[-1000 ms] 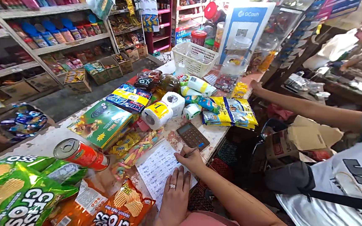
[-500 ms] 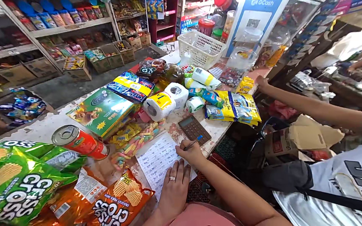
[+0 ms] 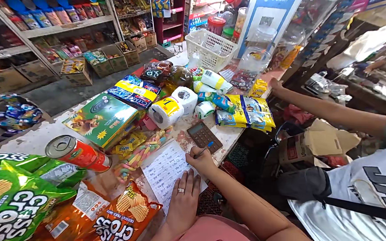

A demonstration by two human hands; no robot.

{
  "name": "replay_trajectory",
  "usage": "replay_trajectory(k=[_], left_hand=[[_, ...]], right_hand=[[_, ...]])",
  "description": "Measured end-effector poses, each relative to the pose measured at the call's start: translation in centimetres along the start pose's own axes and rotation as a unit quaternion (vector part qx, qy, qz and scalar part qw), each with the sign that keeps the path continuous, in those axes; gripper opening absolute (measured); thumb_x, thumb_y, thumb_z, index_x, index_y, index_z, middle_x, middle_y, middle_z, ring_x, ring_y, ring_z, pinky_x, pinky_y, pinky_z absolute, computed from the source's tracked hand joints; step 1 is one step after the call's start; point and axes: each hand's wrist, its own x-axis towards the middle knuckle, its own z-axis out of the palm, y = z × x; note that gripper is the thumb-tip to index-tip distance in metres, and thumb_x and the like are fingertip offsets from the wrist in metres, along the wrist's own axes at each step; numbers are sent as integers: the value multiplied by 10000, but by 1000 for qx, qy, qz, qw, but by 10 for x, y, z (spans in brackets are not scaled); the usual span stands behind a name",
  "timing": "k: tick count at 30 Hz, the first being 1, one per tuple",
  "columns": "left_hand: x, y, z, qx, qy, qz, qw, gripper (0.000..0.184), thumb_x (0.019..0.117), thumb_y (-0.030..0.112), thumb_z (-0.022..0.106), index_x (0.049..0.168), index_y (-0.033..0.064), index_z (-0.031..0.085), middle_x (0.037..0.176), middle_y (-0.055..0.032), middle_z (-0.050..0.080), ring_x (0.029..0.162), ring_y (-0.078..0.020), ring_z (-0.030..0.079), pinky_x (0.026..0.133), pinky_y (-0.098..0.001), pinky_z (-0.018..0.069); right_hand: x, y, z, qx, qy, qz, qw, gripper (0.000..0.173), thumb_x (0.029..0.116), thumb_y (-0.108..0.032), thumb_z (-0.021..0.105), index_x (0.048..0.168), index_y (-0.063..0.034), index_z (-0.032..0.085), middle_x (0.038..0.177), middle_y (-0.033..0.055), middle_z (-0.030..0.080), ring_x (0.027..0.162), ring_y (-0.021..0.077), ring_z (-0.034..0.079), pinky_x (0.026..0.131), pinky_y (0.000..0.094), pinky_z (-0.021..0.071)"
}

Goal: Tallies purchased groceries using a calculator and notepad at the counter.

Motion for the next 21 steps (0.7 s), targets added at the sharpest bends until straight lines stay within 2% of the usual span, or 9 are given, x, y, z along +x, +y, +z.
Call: replay_trajectory(k=[3,6,8,9,11,13,16,18,21], left_hand=[[-2,0,0,4,1,-2,1000,545,837,276,745,1342,86,665,1424,-175,612,1295,-358,611,1006,-514,527],[0,-1,1,-9,44,1,999,496,819,404,746,1206,94,743,1277,-158,702,1161,-350,684,922,-479,571],[1,-2,0,-4,59,6,998,453,882,460,661,1145,108,766,1209,-140,729,1109,-331,705,898,-452,579],[1,-2,0,-1,64,8,998,424,918,447,622,1138,115,771,1198,-131,734,1097,-320,711,892,-440,582],[2,-3,2,6,74,8,997,368,962,396,583,1135,137,779,1205,-112,738,1087,-300,719,881,-420,587],[2,-3,3,5,79,10,997,337,976,359,575,1145,154,781,1226,-123,732,1088,-313,720,872,-427,592],[1,-2,3,10,80,8,997,329,988,359,567,1168,180,777,1247,-119,724,1096,-322,714,886,-427,587],[1,-1,3,8,78,4,997,328,985,354,572,1174,178,775,1257,-115,721,1105,-327,709,892,-431,584],[1,-1,4,3,76,-1,997,327,983,356,575,1175,177,770,1265,-110,717,1120,-318,705,902,-426,580]], right_hand=[[-4,0,6,-62,11,-25,998,284,930,-125,585,661,-63,517,597,-27,455,570,35,438,549,225,353],[-10,1,12,-126,35,-94,987,275,932,-91,600,673,-2,579,602,72,536,580,147,536,562,313,440],[-12,2,15,-164,56,-155,973,248,911,-65,619,673,2,596,607,111,586,580,202,600,559,357,490],[-12,2,15,-167,59,-158,971,247,909,-65,620,672,2,594,603,113,585,575,206,600,553,361,488],[-10,-1,11,-135,44,-106,984,279,930,-96,601,671,1,570,589,83,529,559,166,536,541,333,434],[-4,0,5,-50,22,-51,997,281,937,-129,610,684,-23,548,599,9,481,560,69,460,543,252,379],[0,2,-3,100,8,-30,995,223,971,-124,636,771,-49,570,659,-73,514,589,-35,472,571,156,407],[-4,-3,-7,138,3,-14,990,209,1018,-158,600,871,-15,639,739,-68,596,658,-39,549,636,161,480],[-12,0,-4,133,-13,-75,988,272,1033,-173,564,957,43,710,915,3,680,841,-20,602,784,180,512]])
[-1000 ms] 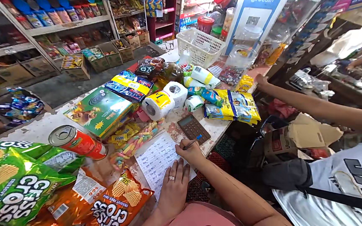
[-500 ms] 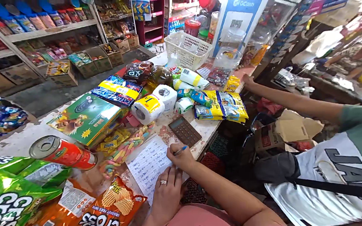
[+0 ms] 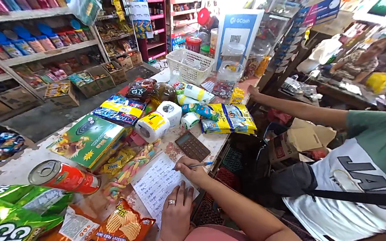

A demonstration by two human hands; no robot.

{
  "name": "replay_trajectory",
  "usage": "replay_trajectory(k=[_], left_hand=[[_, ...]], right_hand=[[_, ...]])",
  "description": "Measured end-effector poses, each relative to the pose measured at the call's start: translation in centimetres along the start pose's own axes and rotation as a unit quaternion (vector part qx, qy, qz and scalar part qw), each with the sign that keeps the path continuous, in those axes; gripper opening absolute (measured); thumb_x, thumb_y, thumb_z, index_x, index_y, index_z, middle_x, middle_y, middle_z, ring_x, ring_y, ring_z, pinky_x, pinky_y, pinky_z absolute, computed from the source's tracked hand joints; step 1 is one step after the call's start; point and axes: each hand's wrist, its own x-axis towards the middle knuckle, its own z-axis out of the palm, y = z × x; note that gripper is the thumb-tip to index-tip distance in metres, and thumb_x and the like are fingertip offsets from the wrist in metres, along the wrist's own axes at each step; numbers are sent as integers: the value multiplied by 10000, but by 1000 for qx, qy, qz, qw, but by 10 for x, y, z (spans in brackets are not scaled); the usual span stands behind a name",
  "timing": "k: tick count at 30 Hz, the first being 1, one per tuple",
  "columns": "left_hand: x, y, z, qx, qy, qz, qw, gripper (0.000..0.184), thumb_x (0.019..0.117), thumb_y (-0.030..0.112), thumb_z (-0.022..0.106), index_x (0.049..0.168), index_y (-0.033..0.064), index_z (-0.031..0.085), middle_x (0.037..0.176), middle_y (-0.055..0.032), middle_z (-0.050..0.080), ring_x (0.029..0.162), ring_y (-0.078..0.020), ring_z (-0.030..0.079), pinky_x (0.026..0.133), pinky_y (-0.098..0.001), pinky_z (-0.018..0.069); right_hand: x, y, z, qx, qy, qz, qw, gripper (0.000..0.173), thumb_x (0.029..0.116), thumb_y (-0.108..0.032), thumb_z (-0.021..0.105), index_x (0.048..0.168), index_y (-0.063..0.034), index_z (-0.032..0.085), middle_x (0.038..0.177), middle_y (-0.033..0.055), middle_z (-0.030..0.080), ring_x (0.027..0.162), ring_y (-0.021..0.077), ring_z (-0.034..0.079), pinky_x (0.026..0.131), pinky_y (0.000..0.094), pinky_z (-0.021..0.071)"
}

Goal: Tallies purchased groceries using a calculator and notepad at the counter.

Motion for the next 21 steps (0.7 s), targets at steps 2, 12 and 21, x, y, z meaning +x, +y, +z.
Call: replay_trajectory(k=[2,12,21], left_hand=[[1,0,1,-6,8,-4,1000,332,972,368,591,1177,176,768,1244,-111,723,1114,-313,707,902,-424,582],[0,2,-3,-46,27,5,999,407,963,433,568,1019,98,793,1112,-99,773,1072,-315,738,887,-471,606],[-1,2,-7,-100,47,73,991,369,998,359,541,838,114,766,956,-39,788,886,-192,769,706,-332,624]], right_hand=[[-1,2,2,-15,-22,-34,999,263,1018,-194,611,957,42,709,928,39,680,857,5,608,787,193,511],[-1,-8,19,-63,-104,33,992,371,1056,-277,548,799,-11,583,593,-17,495,541,38,481,568,235,415],[-6,-5,24,-89,-26,22,995,386,964,-247,685,661,-68,525,569,-56,461,528,-6,413,535,196,338]])
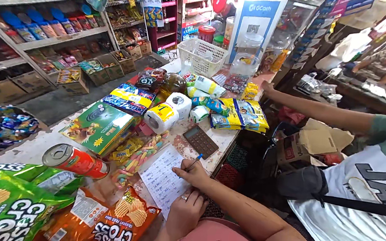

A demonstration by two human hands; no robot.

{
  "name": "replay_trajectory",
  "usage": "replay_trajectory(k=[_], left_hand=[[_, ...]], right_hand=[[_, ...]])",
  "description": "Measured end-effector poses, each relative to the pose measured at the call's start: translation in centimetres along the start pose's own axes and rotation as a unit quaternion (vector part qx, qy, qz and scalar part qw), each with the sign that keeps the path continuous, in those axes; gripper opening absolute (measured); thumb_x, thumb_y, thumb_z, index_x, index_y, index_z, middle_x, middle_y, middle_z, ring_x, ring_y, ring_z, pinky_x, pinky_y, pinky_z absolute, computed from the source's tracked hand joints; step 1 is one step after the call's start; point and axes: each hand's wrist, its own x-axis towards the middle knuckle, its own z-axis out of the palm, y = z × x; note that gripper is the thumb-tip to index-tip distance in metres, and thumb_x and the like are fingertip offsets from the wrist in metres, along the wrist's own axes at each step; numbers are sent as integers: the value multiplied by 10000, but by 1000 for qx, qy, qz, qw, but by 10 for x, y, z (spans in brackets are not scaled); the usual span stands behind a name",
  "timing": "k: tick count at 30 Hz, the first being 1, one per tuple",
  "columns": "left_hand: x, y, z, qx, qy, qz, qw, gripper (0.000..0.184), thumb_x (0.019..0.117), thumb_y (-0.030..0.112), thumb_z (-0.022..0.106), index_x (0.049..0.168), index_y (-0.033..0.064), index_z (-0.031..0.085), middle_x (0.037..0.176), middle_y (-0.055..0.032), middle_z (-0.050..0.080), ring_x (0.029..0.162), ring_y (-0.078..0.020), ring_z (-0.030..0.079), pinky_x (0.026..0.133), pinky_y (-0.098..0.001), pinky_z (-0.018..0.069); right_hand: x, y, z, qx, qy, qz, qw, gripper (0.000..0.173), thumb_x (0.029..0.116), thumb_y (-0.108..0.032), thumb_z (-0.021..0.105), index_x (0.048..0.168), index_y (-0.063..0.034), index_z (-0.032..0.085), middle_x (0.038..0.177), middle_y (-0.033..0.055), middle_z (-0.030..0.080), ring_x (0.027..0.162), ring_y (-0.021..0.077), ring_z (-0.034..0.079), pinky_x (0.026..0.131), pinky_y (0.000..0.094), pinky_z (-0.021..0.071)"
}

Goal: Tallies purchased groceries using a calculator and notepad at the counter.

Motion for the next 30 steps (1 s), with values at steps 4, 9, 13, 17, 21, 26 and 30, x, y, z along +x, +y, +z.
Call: replay_trajectory(k=[4,9,13,17,21,26,30], left_hand=[[-1,0,0,-3,-2,-2,1000,364,1007,348,540,856,101,761,997,-57,789,928,-198,770,711,-333,626],[-2,0,0,-4,-4,0,1000,356,999,346,545,878,96,767,1007,-60,788,959,-203,766,719,-334,624],[-1,1,0,-4,-1,-1,1000,365,1002,351,541,843,102,756,981,-53,788,914,-201,769,688,-339,623],[-1,2,0,-9,4,-6,1000,368,996,359,552,866,93,772,974,-58,790,885,-206,772,687,-344,627],[0,1,-1,-2,7,-3,1000,367,995,357,547,858,99,770,961,-50,790,872,-192,771,685,-327,622],[0,1,-1,-1,11,-4,1000,371,993,368,547,849,108,768,953,-38,791,868,-182,770,677,-321,620],[0,1,1,-6,9,-7,1000,372,1001,374,542,875,112,774,979,-34,791,886,-186,768,684,-328,621]], right_hand=[[6,-4,-1,47,-1,77,996,305,926,-159,721,683,-90,551,584,-97,534,523,-42,493,531,156,423],[10,-11,-2,-1,-42,118,992,325,939,-208,685,669,-115,530,568,-96,509,517,-20,478,532,193,399],[6,-10,1,-34,-55,43,997,357,951,-202,636,636,-96,505,573,-70,457,535,-4,421,535,211,341],[7,-2,2,-13,-44,39,998,354,936,-183,647,625,-115,494,560,-88,458,518,-25,422,518,189,339],[6,-8,2,-44,-65,50,996,361,938,-199,652,623,-89,515,564,-73,461,529,-18,417,531,195,330],[4,-8,2,-98,-80,22,992,362,927,-198,634,615,-53,521,544,-30,443,520,28,417,518,235,322],[5,-4,0,-55,-50,20,997,348,909,-153,634,598,-81,498,539,-64,430,509,-12,396,500,198,305]])
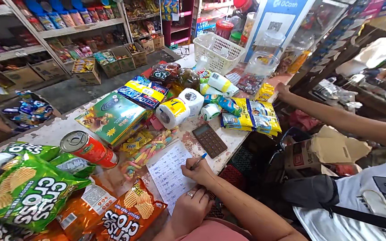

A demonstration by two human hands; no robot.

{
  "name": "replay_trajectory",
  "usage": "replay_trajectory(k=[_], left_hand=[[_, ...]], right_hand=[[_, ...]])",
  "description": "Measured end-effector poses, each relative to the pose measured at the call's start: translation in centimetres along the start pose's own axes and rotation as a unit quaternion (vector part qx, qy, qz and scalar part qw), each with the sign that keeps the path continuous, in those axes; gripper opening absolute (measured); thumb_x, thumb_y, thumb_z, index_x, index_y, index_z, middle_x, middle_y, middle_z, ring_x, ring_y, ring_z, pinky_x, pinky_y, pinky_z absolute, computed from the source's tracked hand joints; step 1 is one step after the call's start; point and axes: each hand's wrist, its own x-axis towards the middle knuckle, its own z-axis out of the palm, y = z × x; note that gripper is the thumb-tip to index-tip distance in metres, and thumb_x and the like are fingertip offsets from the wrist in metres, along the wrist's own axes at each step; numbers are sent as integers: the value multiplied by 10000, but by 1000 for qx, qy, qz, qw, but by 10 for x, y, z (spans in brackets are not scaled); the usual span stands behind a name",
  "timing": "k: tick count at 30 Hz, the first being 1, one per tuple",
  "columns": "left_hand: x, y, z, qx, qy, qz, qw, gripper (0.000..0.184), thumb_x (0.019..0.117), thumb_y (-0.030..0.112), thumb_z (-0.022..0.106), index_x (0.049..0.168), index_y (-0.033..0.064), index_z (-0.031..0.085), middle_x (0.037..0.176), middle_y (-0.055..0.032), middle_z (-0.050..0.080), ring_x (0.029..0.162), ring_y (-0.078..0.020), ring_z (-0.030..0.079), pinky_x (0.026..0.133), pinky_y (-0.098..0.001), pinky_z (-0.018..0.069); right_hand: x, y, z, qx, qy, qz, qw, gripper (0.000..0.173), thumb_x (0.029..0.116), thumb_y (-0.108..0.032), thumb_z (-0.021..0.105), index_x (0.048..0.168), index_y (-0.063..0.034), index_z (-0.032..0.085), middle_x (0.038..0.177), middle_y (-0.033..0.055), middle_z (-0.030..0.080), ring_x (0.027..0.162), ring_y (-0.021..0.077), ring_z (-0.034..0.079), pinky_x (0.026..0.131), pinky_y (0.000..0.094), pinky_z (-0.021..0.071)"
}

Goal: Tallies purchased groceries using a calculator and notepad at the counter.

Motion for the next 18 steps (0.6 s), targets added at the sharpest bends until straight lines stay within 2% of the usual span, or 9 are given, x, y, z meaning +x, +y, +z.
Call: replay_trajectory(k=[4,8,12,18], left_hand=[[0,-3,0,0,-12,2,1000,353,1007,383,538,923,133,773,1010,-21,781,969,-195,751,792,-351,618],[1,-4,1,-11,-18,0,1000,337,1004,391,552,949,143,773,1027,-24,772,1046,-215,731,898,-383,599],[1,-5,3,-12,-20,-5,1000,352,985,413,563,952,135,776,1084,-62,767,1089,-269,723,921,-455,594],[-1,-4,1,-25,-51,-20,998,345,969,399,586,968,115,782,1095,-103,765,1064,-324,734,883,-517,604]], right_hand=[[2,-1,-7,23,-5,29,999,337,927,-158,644,624,-88,515,561,-78,454,523,-26,411,515,187,324],[3,4,-6,6,-8,-5,1000,352,921,-168,647,610,-69,515,547,-54,451,513,-6,410,504,204,317],[4,5,-9,32,-17,0,999,352,922,-161,660,611,-82,515,539,-72,449,500,-22,404,495,193,314],[-2,5,-4,12,32,-15,999,357,943,-164,640,624,-53,525,558,-36,479,528,6,437,526,209,343]])
